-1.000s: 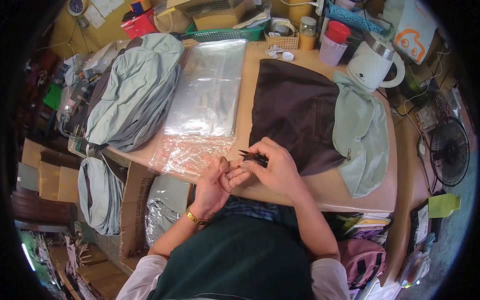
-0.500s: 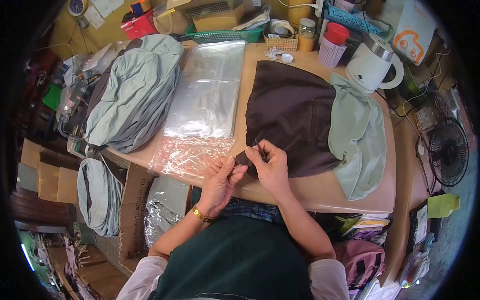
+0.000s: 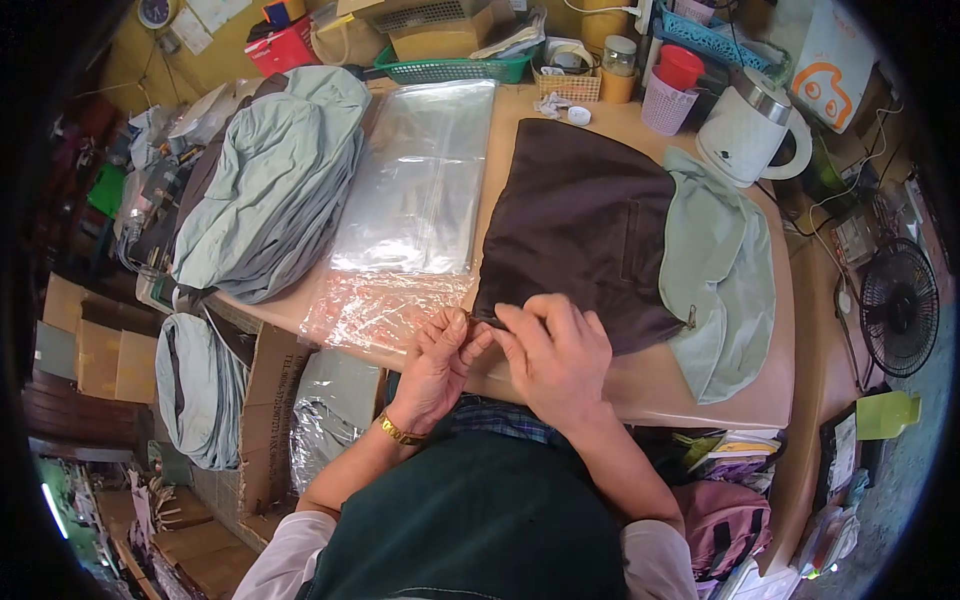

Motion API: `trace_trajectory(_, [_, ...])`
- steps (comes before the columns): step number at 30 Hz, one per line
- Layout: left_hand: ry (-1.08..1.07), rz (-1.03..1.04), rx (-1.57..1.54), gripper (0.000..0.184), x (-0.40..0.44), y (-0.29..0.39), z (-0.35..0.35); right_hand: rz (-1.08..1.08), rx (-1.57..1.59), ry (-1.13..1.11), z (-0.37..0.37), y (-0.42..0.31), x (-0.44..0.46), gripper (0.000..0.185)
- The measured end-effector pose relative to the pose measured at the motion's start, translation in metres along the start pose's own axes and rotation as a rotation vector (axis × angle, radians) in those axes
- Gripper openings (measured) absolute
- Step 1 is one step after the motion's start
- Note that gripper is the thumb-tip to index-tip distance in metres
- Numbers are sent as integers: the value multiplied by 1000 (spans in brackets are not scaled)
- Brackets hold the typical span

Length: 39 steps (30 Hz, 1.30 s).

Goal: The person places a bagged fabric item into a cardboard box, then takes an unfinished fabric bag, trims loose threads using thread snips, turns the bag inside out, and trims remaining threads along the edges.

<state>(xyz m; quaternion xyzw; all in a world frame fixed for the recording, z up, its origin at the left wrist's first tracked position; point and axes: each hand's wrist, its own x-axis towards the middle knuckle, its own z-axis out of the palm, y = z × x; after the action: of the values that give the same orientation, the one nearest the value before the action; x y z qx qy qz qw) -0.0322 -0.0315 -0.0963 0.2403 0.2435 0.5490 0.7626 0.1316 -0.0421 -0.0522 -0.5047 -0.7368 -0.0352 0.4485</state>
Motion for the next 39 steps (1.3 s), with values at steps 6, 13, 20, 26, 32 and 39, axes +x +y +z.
trace_trajectory(6, [14, 7, 48, 11, -1, -1, 4, -228, -161, 18, -1, -1, -1, 30])
trace_trajectory(13, [30, 8, 101, 11, -3, 1, 7, -277, -181, 45, 2, -2, 2, 18])
trace_trajectory(20, [-105, 25, 145, 12, -11, 3, -2, -140, 38, -21, 2, 3, -2, 22])
trace_trajectory(26, [184, 190, 213, 23, -29, 59, -38, 234, -76, -245, -6, 54, -33, 47])
trace_trajectory(32, [259, 306, 794, 20, -18, 61, -33, 321, -154, -473, 0, 40, -62, 58])
trace_trajectory(39, [172, 27, 1176, 23, -18, 45, -47, 332, -96, -527, 2, 35, -63, 62])
